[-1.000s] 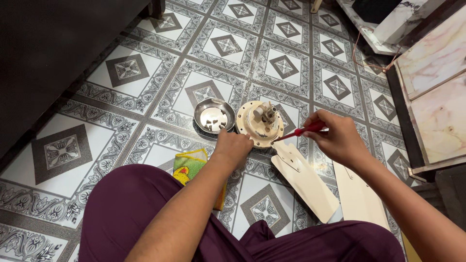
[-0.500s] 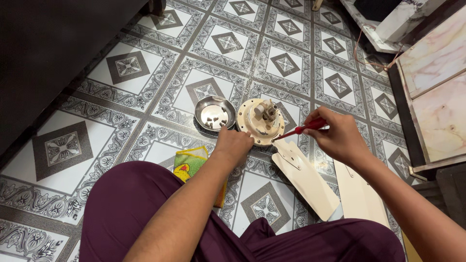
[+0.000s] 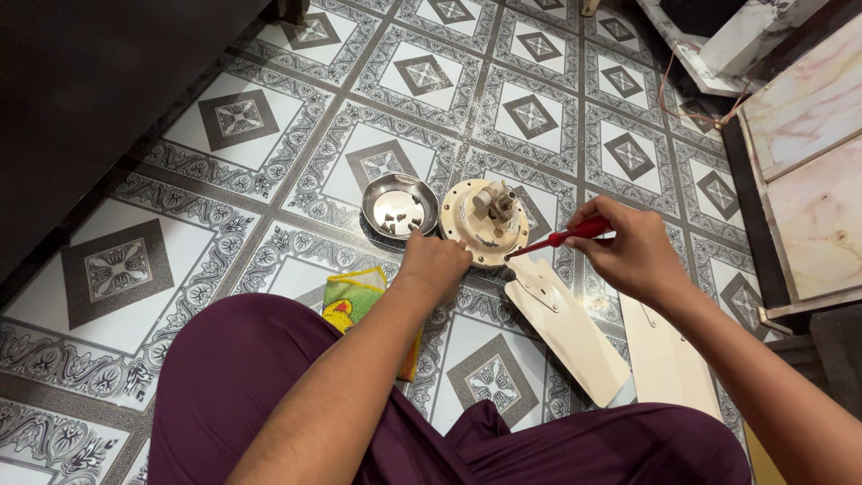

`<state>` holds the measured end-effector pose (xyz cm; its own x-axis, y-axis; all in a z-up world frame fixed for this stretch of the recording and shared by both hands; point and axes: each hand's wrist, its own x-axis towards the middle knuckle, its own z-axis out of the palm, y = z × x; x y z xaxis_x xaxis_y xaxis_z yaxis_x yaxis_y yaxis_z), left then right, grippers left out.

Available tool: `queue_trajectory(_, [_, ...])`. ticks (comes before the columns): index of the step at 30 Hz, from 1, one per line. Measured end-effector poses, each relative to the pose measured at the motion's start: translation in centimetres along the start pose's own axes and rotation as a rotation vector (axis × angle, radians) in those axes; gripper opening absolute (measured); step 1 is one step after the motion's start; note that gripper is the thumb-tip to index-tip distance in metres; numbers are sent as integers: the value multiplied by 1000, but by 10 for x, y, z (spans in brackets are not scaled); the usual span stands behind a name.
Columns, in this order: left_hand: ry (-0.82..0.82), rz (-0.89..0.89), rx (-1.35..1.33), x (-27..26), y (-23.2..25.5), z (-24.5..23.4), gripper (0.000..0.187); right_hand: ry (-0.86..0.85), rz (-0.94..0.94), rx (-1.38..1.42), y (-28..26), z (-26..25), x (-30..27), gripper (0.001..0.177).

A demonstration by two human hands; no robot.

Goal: The person sits on the floor and uses a red screwdriver to remove screws from the central hub of an electric fan. They place the screws into a metal bowl, then wipe the fan blades with a cloth.

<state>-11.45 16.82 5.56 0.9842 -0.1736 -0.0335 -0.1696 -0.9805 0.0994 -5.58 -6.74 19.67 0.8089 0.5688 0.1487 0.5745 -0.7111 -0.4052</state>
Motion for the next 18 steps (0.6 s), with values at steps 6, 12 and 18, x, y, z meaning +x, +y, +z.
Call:
queue_trajectory(6, [-1, 1, 2, 0, 1, 0, 39, -5, 0, -19, 1, -1, 0, 23])
queue_trajectory(12, [-43, 3, 6, -3, 2, -9, 37, -4, -4, -27, 2, -2, -1, 23])
queue_trajectory(18, [70, 83, 31, -4, -1, -10, 33, 30, 30, -11, 7, -2, -3, 24])
